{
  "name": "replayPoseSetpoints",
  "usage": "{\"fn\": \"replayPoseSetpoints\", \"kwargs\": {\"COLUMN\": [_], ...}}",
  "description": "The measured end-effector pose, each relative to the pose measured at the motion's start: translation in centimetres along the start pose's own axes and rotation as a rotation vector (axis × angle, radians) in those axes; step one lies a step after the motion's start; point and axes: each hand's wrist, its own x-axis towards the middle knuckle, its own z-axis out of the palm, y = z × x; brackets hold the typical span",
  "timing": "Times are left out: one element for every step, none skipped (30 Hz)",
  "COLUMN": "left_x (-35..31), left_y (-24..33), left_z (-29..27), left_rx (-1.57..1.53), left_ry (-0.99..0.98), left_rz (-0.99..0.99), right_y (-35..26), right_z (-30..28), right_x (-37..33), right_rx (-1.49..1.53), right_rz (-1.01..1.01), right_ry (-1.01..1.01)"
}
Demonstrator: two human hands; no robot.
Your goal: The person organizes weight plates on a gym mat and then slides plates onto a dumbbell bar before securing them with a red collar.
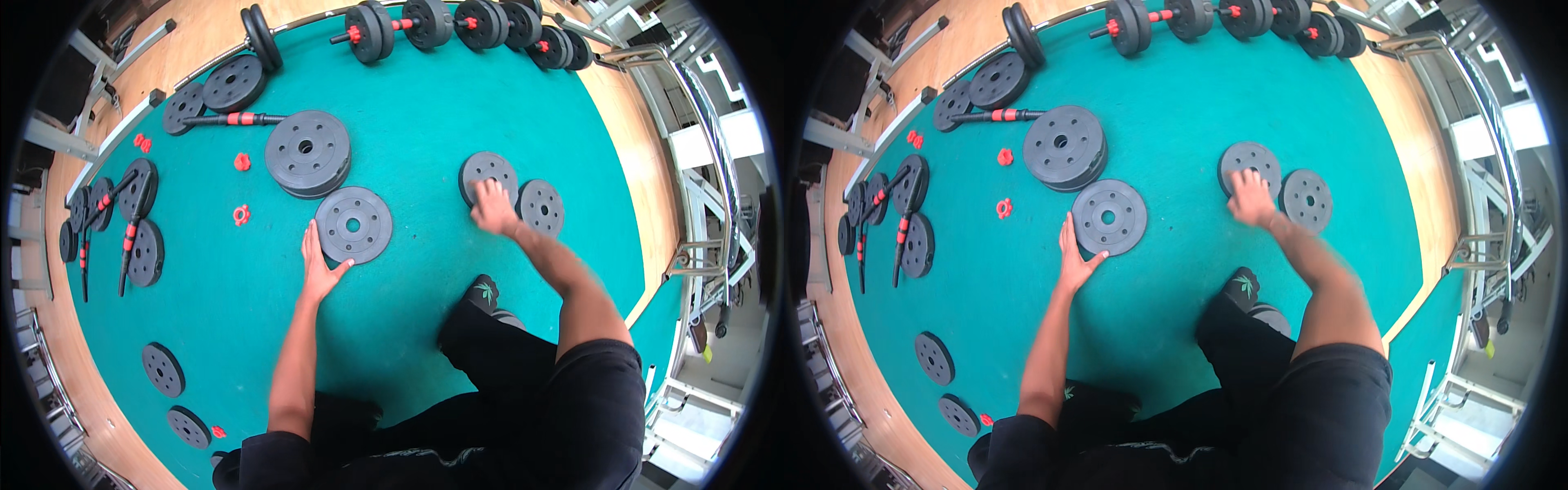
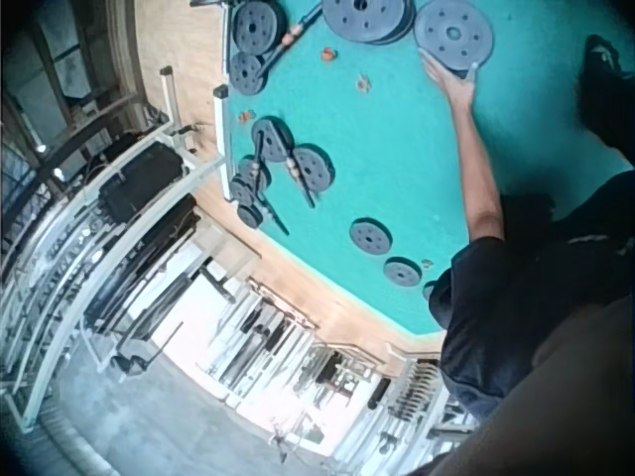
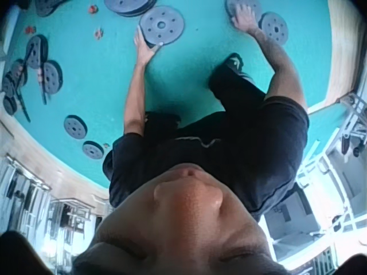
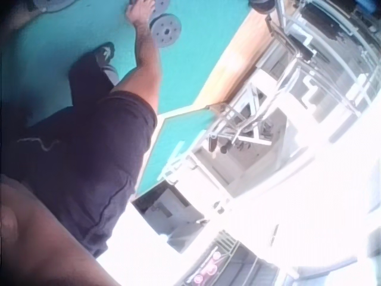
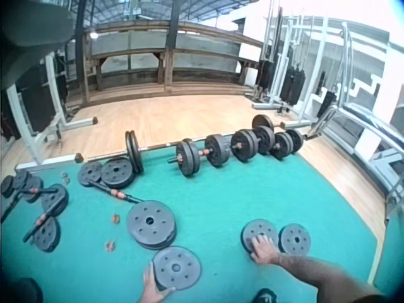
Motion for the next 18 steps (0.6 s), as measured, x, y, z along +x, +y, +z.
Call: {"fn": "replayPoseSetpoints", "kwargs": {"left_x": [-0.1,0.2,0.4,0.3,0.2,0.2,0.2,0.2,0.2,0.2,0.2,0.0,0.1,0.1,0.1,0.3,0.3,0.2], "left_y": [0.8,1.3,1.4,1.2,1.2,1.2,1.0,0.9,0.8,0.5,0.2,0.1,0.4,0.6,0.3,0.5,0.6,0.4], "left_z": [-0.2,-0.2,-0.2,-0.4,-0.3,-0.3,-0.6,-0.8,-0.7,-0.7,-0.6,-0.7,-0.7,-0.6,-0.4,-0.3,-0.4,-0.5], "left_rx": [0.005,0.012,0.022,0.033,0.041,0.043,0.048,0.052,0.033,0.026,0.018,0.000,-0.021,-0.043,-0.068,-0.070,-0.073,-0.073], "left_ry": [-0.035,-0.058,-0.063,-0.072,-0.080,-0.072,-0.060,-0.046,-0.040,-0.027,-0.013,-0.011,-0.010,-0.009,0.000,-0.004,-0.009,-0.013], "left_rz": [0.018,0.036,0.032,0.020,0.008,0.003,-0.008,-0.019,0.006,0.020,0.032,-0.007,-0.037,-0.068,-0.073,-0.076,-0.078,-0.087], "right_y": [2.9,5.8,7.9,8.6,9.3,9.4,6.9,6.4,5.9,4.8,3.6,1.8,0.6,0.2,0.6,1.2,1.7,0.3], "right_z": [0.1,0.0,-0.8,-1.3,-1.8,-2.5,-3.5,-2.9,-2.5,-1.7,-1.1,-0.5,-0.2,0.2,0.5,0.5,1.4,1.6], "right_x": [0.8,1.9,3.3,3.9,4.2,4.8,4.8,4.8,4.4,4.3,3.3,2.2,1.8,2.3,2.2,2.6,2.1,1.9], "right_rx": [0.042,0.040,0.148,0.091,0.032,-0.028,-0.061,-0.092,-0.123,-0.147,-0.122,-0.089,-0.056,-0.080,-0.109,-0.143,-0.091,-0.073], "right_rz": [0.074,0.160,0.306,0.275,0.244,0.205,0.230,0.247,0.270,0.278,0.259,0.233,0.215,0.219,0.233,0.245,0.191,0.161], "right_ry": [-0.021,-0.097,-0.243,-0.300,-0.357,-0.411,-0.393,-0.354,-0.315,-0.279,-0.226,-0.177,-0.124,-0.133,-0.147,-0.148,-0.094,-0.094]}}
